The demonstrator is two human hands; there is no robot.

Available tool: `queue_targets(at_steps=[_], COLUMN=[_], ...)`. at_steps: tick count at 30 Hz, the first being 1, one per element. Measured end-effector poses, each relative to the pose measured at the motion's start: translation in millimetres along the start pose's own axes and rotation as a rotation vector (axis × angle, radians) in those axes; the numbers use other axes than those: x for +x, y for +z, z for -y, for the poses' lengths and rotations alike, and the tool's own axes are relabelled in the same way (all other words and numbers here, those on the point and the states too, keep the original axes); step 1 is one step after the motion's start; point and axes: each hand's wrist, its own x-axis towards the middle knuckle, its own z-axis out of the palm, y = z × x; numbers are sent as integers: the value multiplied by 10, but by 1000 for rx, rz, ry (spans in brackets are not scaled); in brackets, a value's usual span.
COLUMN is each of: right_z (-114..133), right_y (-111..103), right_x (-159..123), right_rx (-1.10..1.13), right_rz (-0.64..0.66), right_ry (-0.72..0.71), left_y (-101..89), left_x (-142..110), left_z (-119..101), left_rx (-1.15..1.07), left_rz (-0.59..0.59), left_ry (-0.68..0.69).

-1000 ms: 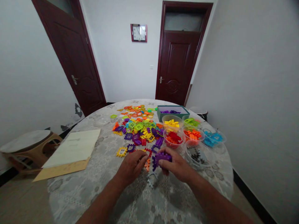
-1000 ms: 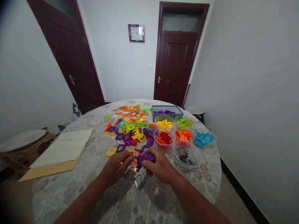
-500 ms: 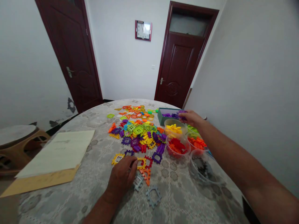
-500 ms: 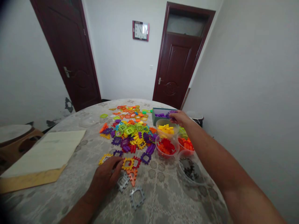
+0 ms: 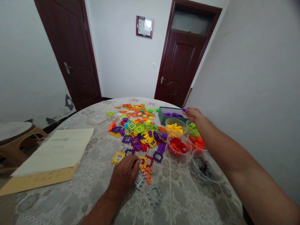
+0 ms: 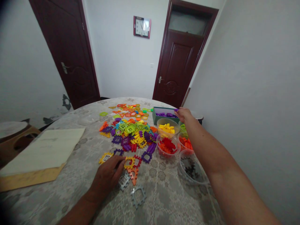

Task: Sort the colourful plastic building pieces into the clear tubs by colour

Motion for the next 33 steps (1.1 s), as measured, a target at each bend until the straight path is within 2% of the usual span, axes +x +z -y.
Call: queue_targets(at_steps=[4, 10, 12, 14, 18, 20, 22, 24, 25, 28, 29, 31, 33], right_z=[56, -34, -40, 1, 152, 209, 232, 231, 227, 196, 173, 99, -3], right_y=[-4, -30, -34, -26, 13, 37, 52, 47, 37, 7, 7, 32, 80], right_x=[-166, -732, -782, -725, -555, -608, -826, -1206, -1441, -2212, -2460, -2895, -3217], right_rx=[29, -23, -59, -52, 12, 15, 12, -46, -115, -461, -582, -798, -953], right_rz=[55, 432, 475, 407, 171, 105, 105, 249, 389, 937, 1058, 1164, 1168], right_ry=[167, 366, 384, 333, 184, 141, 118, 80, 49, -105, -166, -274, -338], left_y=[2, 4, 17, 29, 34, 29, 23, 21, 23, 42, 47, 44, 11], left_x=[-8, -8, -3, -1, -4, -6, -6, -4, -3, -2, -3, -7, -11], left_z=[21, -1, -3, 5, 35, 37, 23, 1, -7, -15, -14, -16, -29], left_rx=[7, 14, 14, 11, 14, 18, 24, 28, 25, 25, 19, -3, -29], left_rz=[-14, -16, -8, -2, 28, 51, 74, 101, 111, 123, 132, 161, 199], left_ry=[14, 14, 18, 23, 14, 8, 3, -9, -18, -43, -44, -30, 2])
